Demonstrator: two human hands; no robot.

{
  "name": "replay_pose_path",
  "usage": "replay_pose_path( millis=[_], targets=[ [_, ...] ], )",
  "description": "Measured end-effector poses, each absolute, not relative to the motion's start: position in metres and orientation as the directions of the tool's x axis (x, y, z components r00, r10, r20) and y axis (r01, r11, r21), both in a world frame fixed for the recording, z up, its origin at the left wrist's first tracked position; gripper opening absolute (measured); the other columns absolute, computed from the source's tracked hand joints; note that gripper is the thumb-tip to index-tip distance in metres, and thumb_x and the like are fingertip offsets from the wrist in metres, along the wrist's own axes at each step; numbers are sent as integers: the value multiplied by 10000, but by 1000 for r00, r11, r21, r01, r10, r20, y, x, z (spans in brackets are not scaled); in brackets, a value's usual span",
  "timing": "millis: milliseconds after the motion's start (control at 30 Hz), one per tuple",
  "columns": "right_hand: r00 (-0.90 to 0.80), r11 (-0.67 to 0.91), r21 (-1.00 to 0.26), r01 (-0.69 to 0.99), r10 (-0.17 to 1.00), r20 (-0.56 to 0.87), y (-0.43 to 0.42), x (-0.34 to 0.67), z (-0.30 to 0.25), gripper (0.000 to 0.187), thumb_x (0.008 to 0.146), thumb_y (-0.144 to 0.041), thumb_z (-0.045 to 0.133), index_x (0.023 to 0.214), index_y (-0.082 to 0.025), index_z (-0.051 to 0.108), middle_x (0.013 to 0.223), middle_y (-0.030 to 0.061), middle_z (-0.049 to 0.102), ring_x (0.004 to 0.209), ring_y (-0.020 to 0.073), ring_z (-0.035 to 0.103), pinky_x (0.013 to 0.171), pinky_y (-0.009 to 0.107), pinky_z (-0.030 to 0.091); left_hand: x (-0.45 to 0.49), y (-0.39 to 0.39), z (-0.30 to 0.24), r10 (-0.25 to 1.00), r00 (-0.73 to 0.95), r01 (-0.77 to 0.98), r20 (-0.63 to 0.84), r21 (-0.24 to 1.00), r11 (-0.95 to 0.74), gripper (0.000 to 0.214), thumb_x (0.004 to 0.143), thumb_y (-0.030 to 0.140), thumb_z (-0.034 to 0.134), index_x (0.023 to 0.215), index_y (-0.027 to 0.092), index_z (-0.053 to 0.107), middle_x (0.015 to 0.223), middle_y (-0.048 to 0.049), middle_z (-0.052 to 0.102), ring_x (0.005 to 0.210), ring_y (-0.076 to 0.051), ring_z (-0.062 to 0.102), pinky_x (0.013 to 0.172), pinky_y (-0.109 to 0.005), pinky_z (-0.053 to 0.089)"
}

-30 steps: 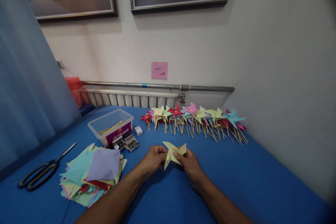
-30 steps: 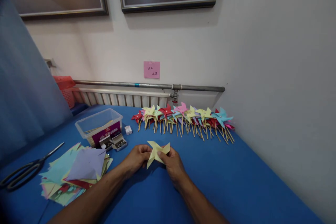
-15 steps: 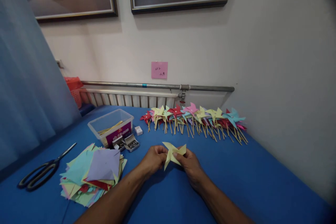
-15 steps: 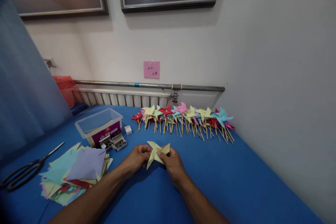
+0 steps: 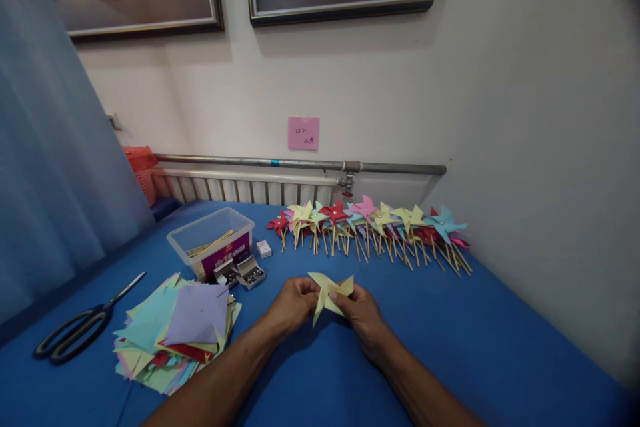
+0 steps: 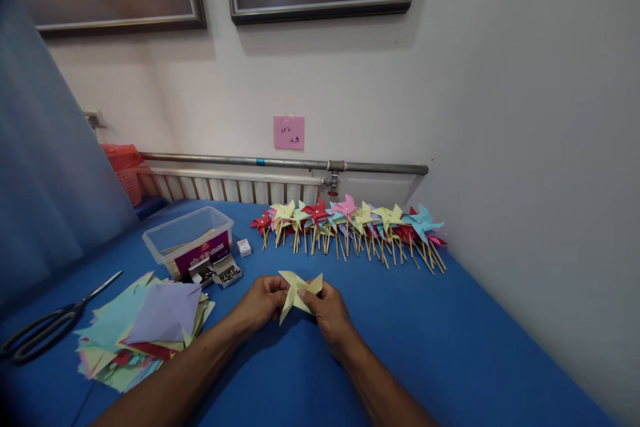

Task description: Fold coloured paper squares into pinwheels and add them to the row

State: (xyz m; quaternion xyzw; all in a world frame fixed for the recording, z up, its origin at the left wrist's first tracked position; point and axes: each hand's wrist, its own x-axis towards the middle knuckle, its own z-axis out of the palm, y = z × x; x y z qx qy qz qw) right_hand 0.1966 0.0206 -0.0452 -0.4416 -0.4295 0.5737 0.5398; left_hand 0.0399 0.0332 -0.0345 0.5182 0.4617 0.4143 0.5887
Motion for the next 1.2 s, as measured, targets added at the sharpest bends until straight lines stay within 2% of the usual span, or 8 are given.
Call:
replay_pose_path(
  millis=[633,1200],
  targets=[
    [-13,-26,-972,-234,1000,-24,23,195,-51,369,590,-422,834,765,-167,632,631,-41,604,580,121,488,590,256,384,41,32,-36,968,217,26,-127,992,124,88,596,179,529,659,161,588,453,62,511,354,-64,381,384,-197,273],
    [7,-11,-982,-187,1000,-13,23,195,-51,367,613,-449,809,775,-178,621,645,-29,604,598,139,499,601,269,399,43,32,-37,966,225,-13,-125,991,132,62,608,194,567,661,164,576,460,63,507,358,-67,392,390,-198,282]
  ],
)
